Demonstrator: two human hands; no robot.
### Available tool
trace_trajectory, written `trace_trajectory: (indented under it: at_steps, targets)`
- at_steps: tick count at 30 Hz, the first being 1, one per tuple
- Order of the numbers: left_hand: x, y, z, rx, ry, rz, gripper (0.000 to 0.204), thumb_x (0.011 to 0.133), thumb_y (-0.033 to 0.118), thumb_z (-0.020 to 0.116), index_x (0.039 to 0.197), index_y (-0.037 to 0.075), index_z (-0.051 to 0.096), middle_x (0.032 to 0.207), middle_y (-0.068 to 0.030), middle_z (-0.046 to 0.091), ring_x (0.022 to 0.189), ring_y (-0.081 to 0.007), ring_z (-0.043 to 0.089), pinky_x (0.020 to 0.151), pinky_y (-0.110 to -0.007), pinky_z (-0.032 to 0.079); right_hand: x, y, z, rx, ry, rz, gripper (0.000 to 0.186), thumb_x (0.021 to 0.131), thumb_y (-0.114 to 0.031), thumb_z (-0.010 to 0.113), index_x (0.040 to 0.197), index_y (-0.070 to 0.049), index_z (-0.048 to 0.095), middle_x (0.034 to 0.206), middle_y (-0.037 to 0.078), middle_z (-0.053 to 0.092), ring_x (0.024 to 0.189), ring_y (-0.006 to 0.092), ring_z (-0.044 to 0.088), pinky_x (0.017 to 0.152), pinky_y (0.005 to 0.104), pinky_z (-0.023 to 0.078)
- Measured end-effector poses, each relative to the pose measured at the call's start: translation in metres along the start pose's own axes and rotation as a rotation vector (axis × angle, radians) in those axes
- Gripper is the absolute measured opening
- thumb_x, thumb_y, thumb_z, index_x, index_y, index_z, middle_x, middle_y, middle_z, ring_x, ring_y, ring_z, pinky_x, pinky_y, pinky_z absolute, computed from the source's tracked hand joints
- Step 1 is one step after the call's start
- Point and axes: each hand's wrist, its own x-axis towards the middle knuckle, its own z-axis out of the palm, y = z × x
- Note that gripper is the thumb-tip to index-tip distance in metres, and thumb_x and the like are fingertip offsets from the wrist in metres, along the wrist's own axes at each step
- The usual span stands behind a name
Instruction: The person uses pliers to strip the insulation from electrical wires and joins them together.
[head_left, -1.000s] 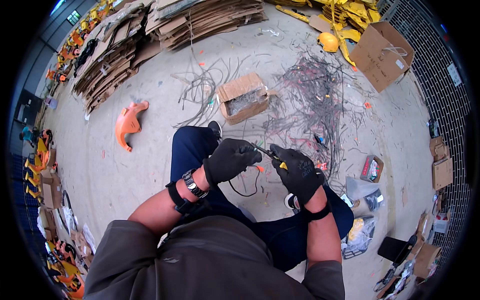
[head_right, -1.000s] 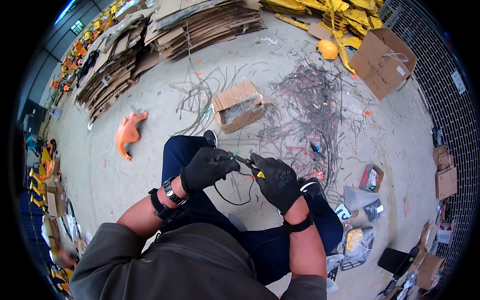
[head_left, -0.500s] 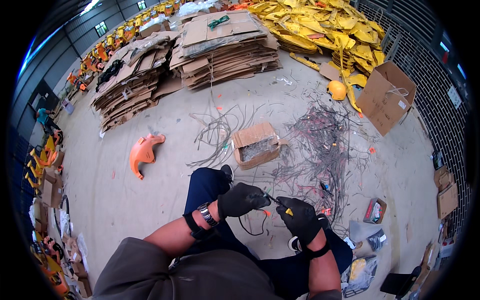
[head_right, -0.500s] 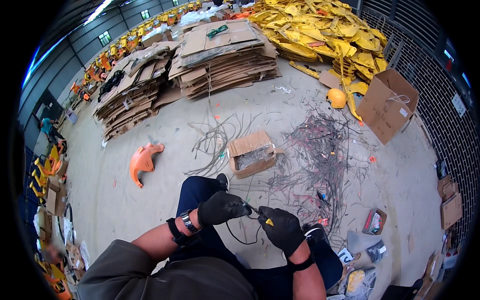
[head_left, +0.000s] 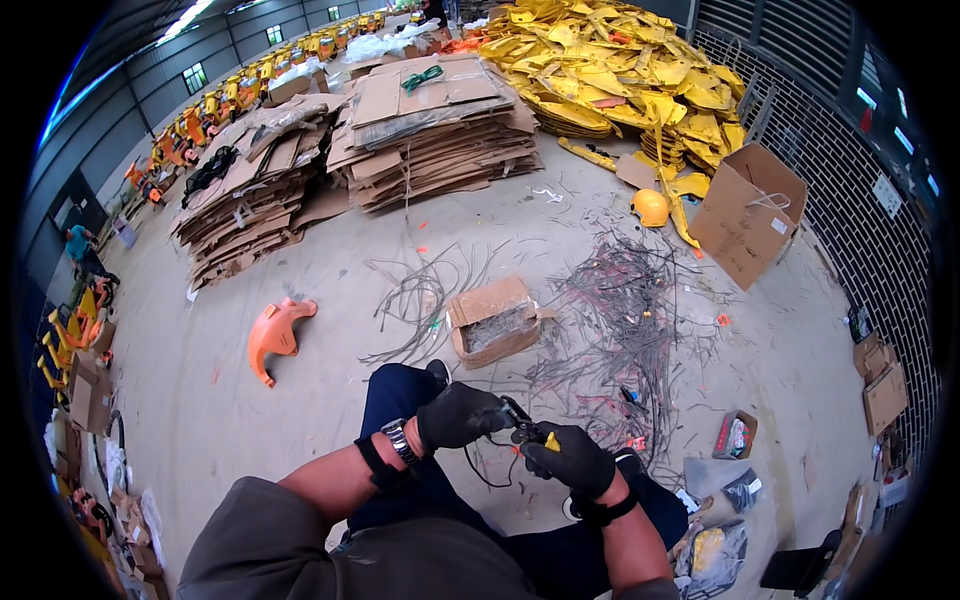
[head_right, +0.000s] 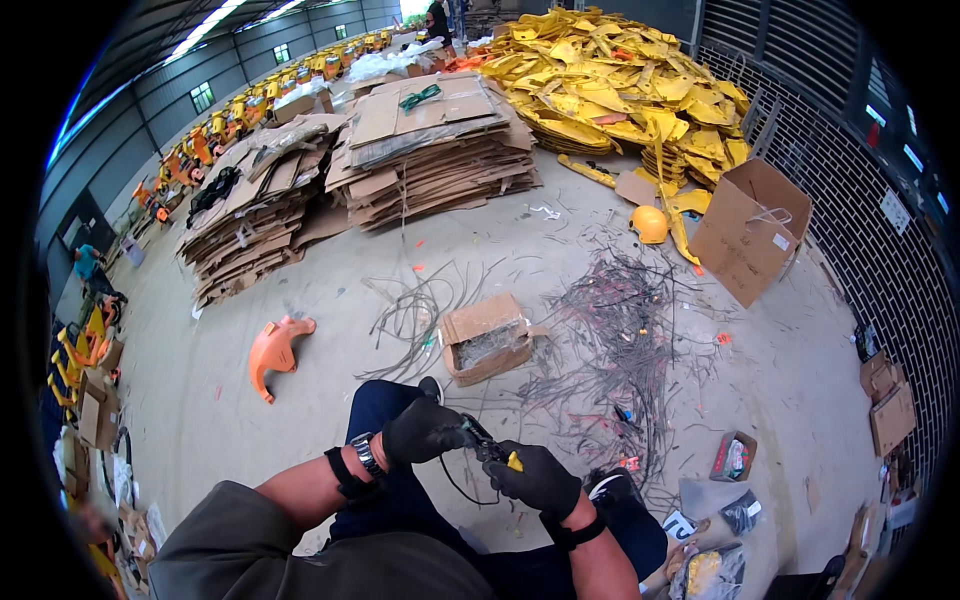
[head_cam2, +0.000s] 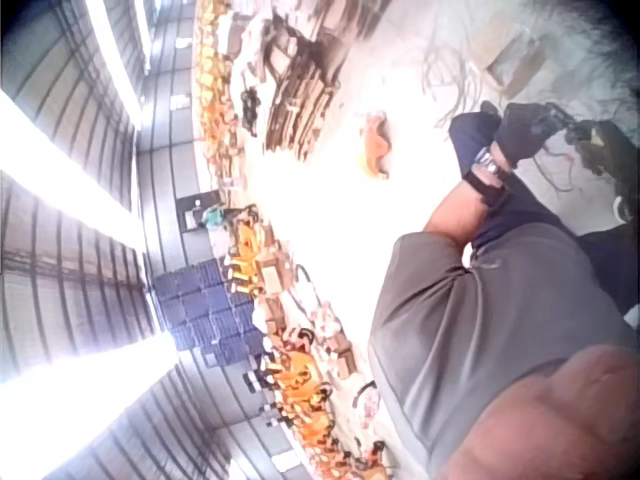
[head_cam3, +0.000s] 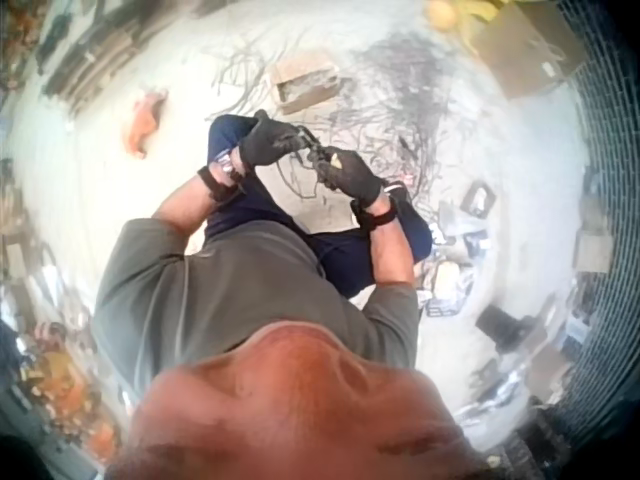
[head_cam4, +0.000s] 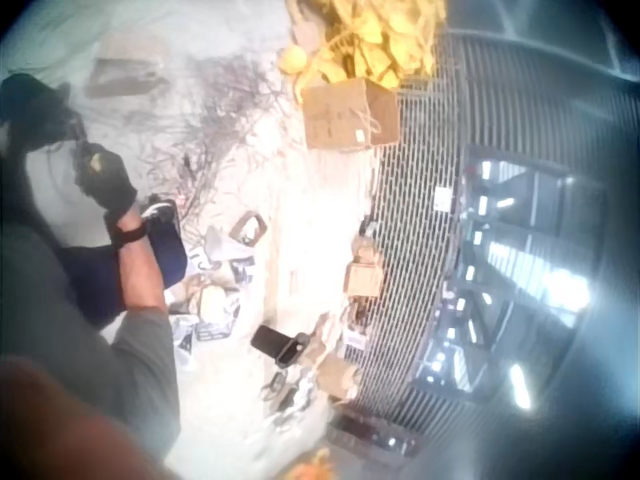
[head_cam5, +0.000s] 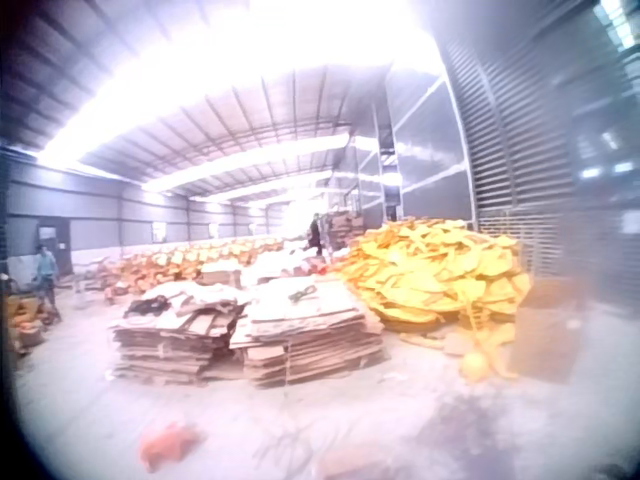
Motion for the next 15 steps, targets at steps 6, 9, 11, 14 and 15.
trace_trajectory:
  at_steps: [6, 9, 11, 14, 15]
  targets:
    - [0.004, 0.004, 0.010, -0.210, -0.003, -0.369, 0.031, 0.097, 0.033, 0.068, 0.090, 0.003, 0.072, 0.067, -0.0061, 0.066, 0.062, -0.0124, 0.062, 0.056, -0.032, 0.048, 0.011, 0.019, -0.006, -0.429, 0.194, -0.193, 0.027, 0.095, -0.029, 0.066, 0.110, -0.007, 0.069, 0.080, 0.010, 0.070, 0.069, 0.0224, 0.067, 0.064, 0.0340, 0.052]
    - [0.013, 0.019, 0.011, -0.413, -0.041, -0.684, 0.031, 0.099, 0.032, 0.065, 0.098, 0.003, 0.073, 0.066, -0.0018, 0.065, 0.059, -0.0087, 0.061, 0.054, -0.025, 0.048, 0.021, 0.038, -0.012, -0.705, 0.359, -0.425, 0.027, 0.094, -0.028, 0.065, 0.114, -0.010, 0.068, 0.086, 0.018, 0.070, 0.079, 0.0364, 0.068, 0.070, 0.0445, 0.053]
    - [0.012, 0.020, 0.018, -0.682, 0.038, -0.685, 0.032, 0.101, 0.031, 0.063, 0.102, 0.000, 0.072, 0.069, -0.0030, 0.066, 0.059, -0.0091, 0.061, 0.054, -0.024, 0.049, 0.023, 0.042, -0.017, -0.815, 0.423, -0.454, 0.027, 0.094, -0.027, 0.065, 0.114, -0.010, 0.068, 0.084, 0.016, 0.070, 0.079, 0.0353, 0.068, 0.070, 0.0449, 0.053]
    - [0.006, 0.016, 0.026, -0.847, 0.080, -0.642, 0.032, 0.102, 0.029, 0.061, 0.105, -0.002, 0.070, 0.073, -0.0045, 0.067, 0.057, -0.0083, 0.060, 0.054, -0.024, 0.048, 0.023, 0.036, -0.020, -1.011, 0.486, -0.438, 0.029, 0.087, -0.018, 0.066, 0.116, -0.013, 0.067, 0.086, 0.013, 0.066, 0.081, 0.0327, 0.066, 0.070, 0.0444, 0.053]
    - [0.005, 0.013, 0.027, -0.861, 0.079, -0.619, 0.032, 0.102, 0.028, 0.060, 0.105, -0.003, 0.069, 0.074, -0.0049, 0.067, 0.057, -0.0079, 0.059, 0.053, -0.024, 0.048, 0.023, 0.034, -0.020, -1.064, 0.510, -0.448, 0.031, 0.085, -0.017, 0.066, 0.116, -0.013, 0.067, 0.086, 0.011, 0.066, 0.082, 0.0319, 0.066, 0.069, 0.0440, 0.053]
